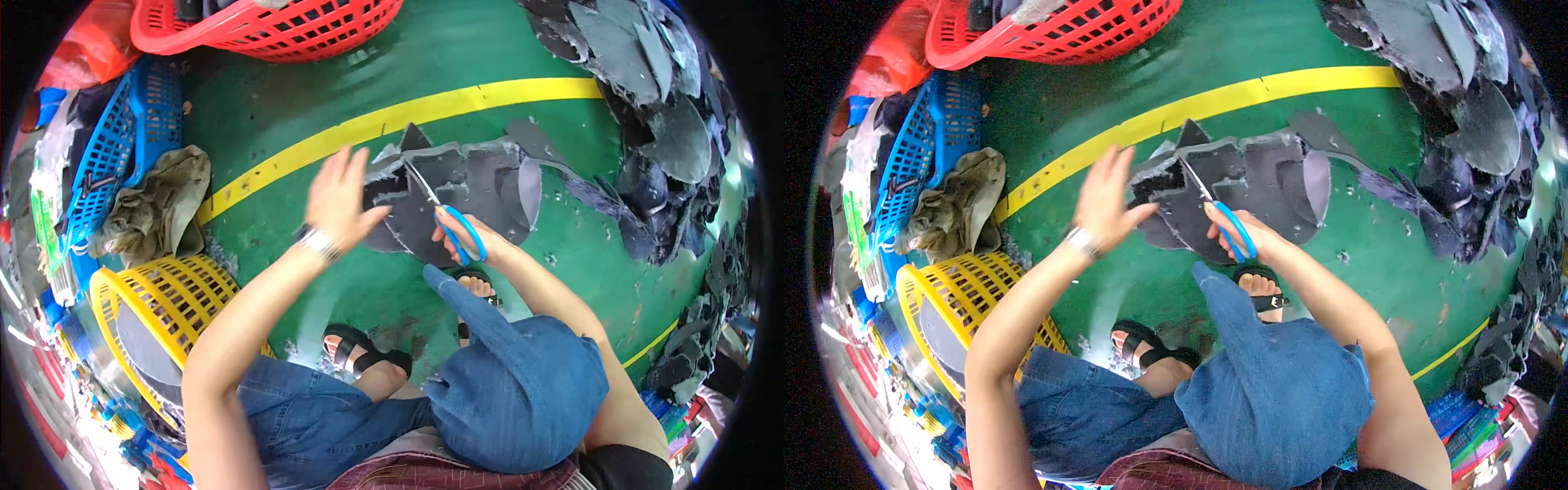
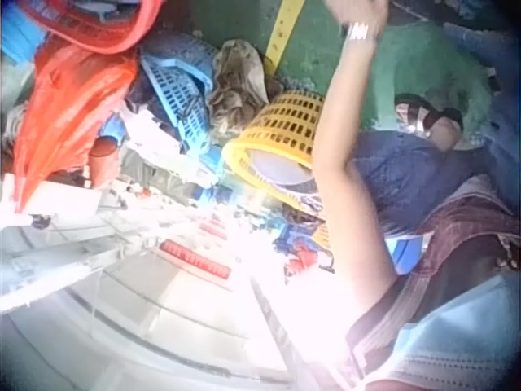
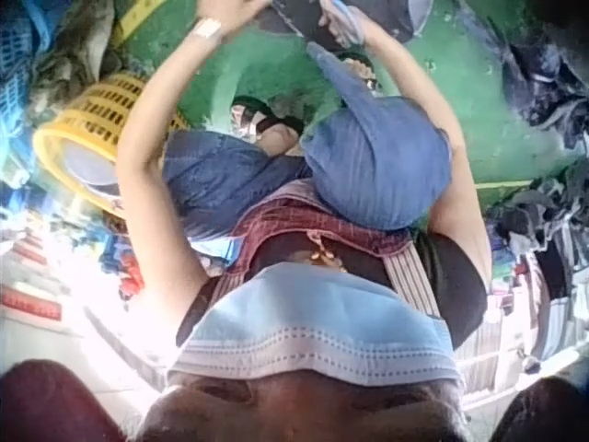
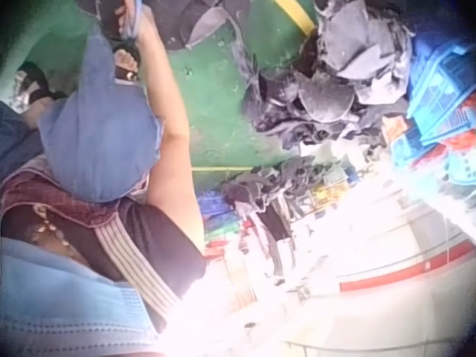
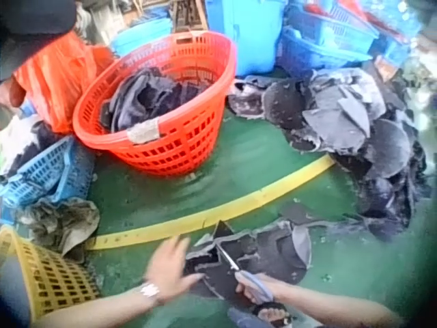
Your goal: Trimming excess material from gray shoe components using a pair of scissors.
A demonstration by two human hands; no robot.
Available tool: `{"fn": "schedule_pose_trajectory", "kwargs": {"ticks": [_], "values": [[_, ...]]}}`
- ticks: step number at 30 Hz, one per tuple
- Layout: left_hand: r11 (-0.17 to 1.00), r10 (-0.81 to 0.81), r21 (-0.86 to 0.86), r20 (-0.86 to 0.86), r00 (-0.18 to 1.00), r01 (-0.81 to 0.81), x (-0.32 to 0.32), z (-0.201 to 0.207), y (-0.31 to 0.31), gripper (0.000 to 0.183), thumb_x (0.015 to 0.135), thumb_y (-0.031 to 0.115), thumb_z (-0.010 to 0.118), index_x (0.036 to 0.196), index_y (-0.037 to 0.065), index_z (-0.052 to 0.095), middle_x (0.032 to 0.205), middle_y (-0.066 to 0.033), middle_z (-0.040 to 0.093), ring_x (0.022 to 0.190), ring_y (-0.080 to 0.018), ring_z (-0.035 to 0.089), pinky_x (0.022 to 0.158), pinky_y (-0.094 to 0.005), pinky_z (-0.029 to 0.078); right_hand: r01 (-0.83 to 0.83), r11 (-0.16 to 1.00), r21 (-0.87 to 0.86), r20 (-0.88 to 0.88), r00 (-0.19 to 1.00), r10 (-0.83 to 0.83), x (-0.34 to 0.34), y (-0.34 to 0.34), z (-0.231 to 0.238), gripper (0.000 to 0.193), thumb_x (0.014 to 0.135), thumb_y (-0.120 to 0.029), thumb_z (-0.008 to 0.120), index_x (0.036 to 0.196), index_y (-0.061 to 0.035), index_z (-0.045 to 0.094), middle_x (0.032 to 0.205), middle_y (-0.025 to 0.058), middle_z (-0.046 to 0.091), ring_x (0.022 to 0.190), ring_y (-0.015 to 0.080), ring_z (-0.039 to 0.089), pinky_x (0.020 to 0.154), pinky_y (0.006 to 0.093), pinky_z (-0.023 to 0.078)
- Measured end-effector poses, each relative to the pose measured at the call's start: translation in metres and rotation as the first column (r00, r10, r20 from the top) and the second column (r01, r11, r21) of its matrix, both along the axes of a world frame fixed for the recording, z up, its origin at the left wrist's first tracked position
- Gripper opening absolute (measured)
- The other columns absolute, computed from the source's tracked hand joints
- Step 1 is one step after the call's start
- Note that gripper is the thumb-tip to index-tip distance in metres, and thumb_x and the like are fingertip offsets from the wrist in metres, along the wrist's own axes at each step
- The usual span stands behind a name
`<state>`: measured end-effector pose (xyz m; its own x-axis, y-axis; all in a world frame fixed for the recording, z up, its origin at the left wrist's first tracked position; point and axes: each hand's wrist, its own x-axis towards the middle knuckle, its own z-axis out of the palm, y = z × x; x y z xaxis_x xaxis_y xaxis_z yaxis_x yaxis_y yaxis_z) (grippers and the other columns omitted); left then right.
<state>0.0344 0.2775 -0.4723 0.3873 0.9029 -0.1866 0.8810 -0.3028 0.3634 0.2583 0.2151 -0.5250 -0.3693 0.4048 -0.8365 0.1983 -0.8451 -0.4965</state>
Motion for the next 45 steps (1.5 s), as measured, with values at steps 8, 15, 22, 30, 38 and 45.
{"fn": "schedule_pose_trajectory", "kwargs": {"ticks": [8,15,22,30,38,45], "values": [[0.991,0.126,-0.060,0.068,0.990,-0.122,0.021,-0.069,0.020,0.020,0.069,0.023,0.064,0.081,0.007,0.060,0.077,-0.0129,0.057,0.075,-0.0315,0.056,0.066,-0.0398,0.045,0.125,0.990,0.059,-0.214,0.971,-0.110,-0.013,-0.006,-0.001,0.060,0.081,-0.062,0.038,0.083,-0.0034,0.052,0.058,0.0001,0.045,0.052,0.0090,0.043,0.048,0.0228,0.036],[0.972,0.203,-0.132,0.076,0.976,-0.192,0.007,-0.057,0.009,0.018,0.071,0.023,0.063,0.079,0.006,0.061,0.076,-0.0130,0.057,0.074,-0.0315,0.056,0.066,-0.0390,0.044,-0.071,0.958,0.279,-0.109,0.988,0.105,-0.019,-0.002,-0.002,0.057,0.082,-0.058,0.039,0.082,-0.0033,0.053,0.059,0.0038,0.047,0.057,0.0138,0.048,0.053,0.0289,0.039],[0.961,-0.224,-0.248,-0.429,0.875,0.125,-0.056,-0.016,0.025,0.014,0.069,0.018,0.063,0.080,0.009,0.061,0.081,-0.0116,0.059,0.074,-0.0294,0.059,0.066,-0.0391,0.048,-0.257,0.901,0.349,0.215,0.958,0.190,0.009,-0.019,0.001,0.055,0.079,-0.057,0.044,0.091,-0.0038,0.051,0.068,0.0112,0.052,0.065,0.0259,0.053,0.064,0.0385,0.043],[0.578,-0.730,-0.472,0.065,0.680,0.666,0.002,-0.005,0.040,0.022,0.063,0.025,0.068,0.077,0.008,0.064,0.105,-0.0134,0.051,0.101,-0.0287,0.049,0.080,-0.0381,0.045,0.305,0.951,-0.059,0.105,0.949,-0.298,0.064,-0.038,-0.026,0.059,0.081,-0.058,0.041,0.091,0.0000,0.051,0.061,0.0020,0.047,0.055,0.0110,0.048,0.051,0.0244,0.038],[0.838,-0.475,-0.244,0.117,0.872,0.488,0.120,-0.103,0.088,0.024,0.065,0.028,0.067,0.085,0.014,0.066,0.112,-0.0120,0.051,0.106,-0.0283,0.047,0.086,-0.0374,0.042,0.263,0.962,-0.067,0.155,0.956,-0.251,0.050,-0.013,-0.034,0.059,0.079,-0.061,0.042,0.099,-0.0056,0.050,0.063,0.0010,0.047,0.055,0.0091,0.048,0.045,0.0242,0.038],[0.843,-0.414,-0.332,0.103,0.904,0.424,0.041,-0.079,0.059,0.021,0.069,0.026,0.064,0.085,0.012,0.062,0.082,-0.0103,0.056,0.081,-0.0300,0.055,0.068,-0.0405,0.045,-0.038,0.966,0.257,0.161,0.987,-0.004,0.004,-0.010,-0.030,0.062,0.080,-0.061,0.039,0.093,-0.0021,0.051,0.066,0.0076,0.051,0.059,0.0173,0.051,0.055,0.0295,0.042]]}}
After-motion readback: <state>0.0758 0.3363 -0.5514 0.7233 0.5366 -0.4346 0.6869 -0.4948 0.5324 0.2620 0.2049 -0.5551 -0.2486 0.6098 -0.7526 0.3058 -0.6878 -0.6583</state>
